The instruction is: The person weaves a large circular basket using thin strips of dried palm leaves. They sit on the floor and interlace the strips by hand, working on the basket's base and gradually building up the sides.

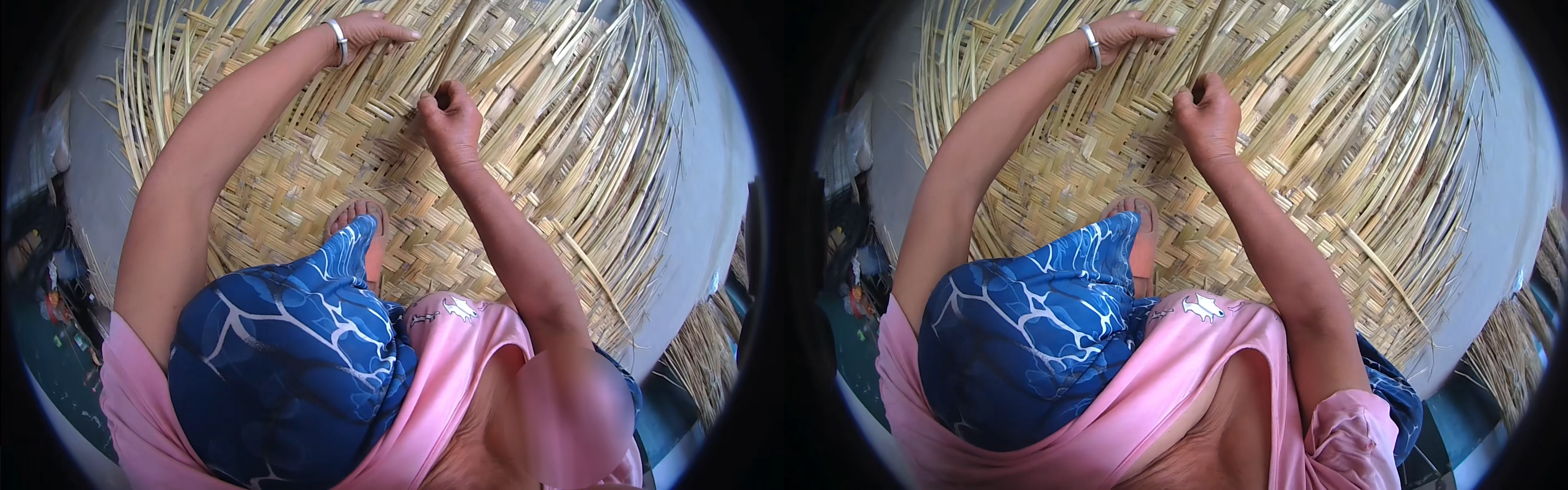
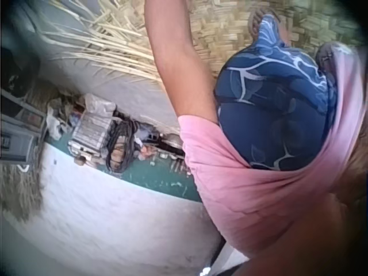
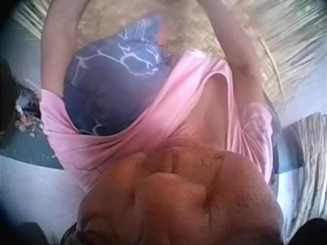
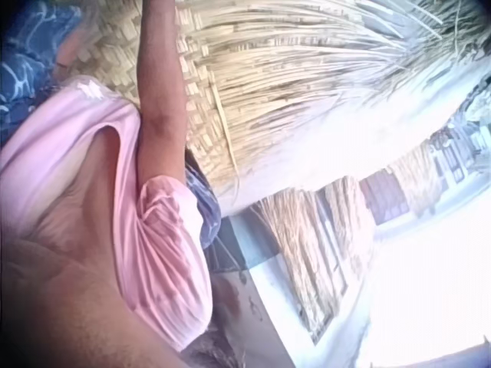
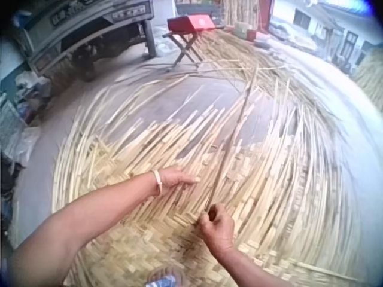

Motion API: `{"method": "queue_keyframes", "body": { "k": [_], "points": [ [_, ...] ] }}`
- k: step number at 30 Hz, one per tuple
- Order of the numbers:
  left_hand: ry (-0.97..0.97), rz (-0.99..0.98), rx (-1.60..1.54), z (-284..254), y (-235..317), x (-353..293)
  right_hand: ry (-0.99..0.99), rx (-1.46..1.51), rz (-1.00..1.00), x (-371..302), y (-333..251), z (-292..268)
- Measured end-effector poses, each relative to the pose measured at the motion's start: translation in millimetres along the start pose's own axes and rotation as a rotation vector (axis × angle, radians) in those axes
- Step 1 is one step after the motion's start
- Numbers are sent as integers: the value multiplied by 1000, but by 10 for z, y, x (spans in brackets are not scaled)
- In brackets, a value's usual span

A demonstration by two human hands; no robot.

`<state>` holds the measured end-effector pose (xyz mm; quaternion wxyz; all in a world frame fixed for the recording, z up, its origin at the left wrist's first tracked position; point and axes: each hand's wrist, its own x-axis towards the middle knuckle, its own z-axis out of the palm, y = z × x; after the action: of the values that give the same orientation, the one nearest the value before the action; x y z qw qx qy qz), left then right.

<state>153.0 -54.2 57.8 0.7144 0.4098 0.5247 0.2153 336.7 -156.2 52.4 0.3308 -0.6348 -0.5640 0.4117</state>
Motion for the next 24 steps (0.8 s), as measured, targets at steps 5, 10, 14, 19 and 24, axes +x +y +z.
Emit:
{"method": "queue_keyframes", "body": {
  "k": [5,10,14,19,24],
  "points": [
    [-99,-197,-144,144,178,-6,11,134,102,28,181,38],
    [-151,-229,13,84,120,117,10,163,172,58,202,79],
    [-47,-123,68,81,8,154,-12,147,188,69,194,95],
    [-99,-154,-20,177,164,-17,-52,64,154,121,250,136],
    [-157,-96,-128,120,88,-104,-191,-251,-168,81,231,86]
  ]
}}
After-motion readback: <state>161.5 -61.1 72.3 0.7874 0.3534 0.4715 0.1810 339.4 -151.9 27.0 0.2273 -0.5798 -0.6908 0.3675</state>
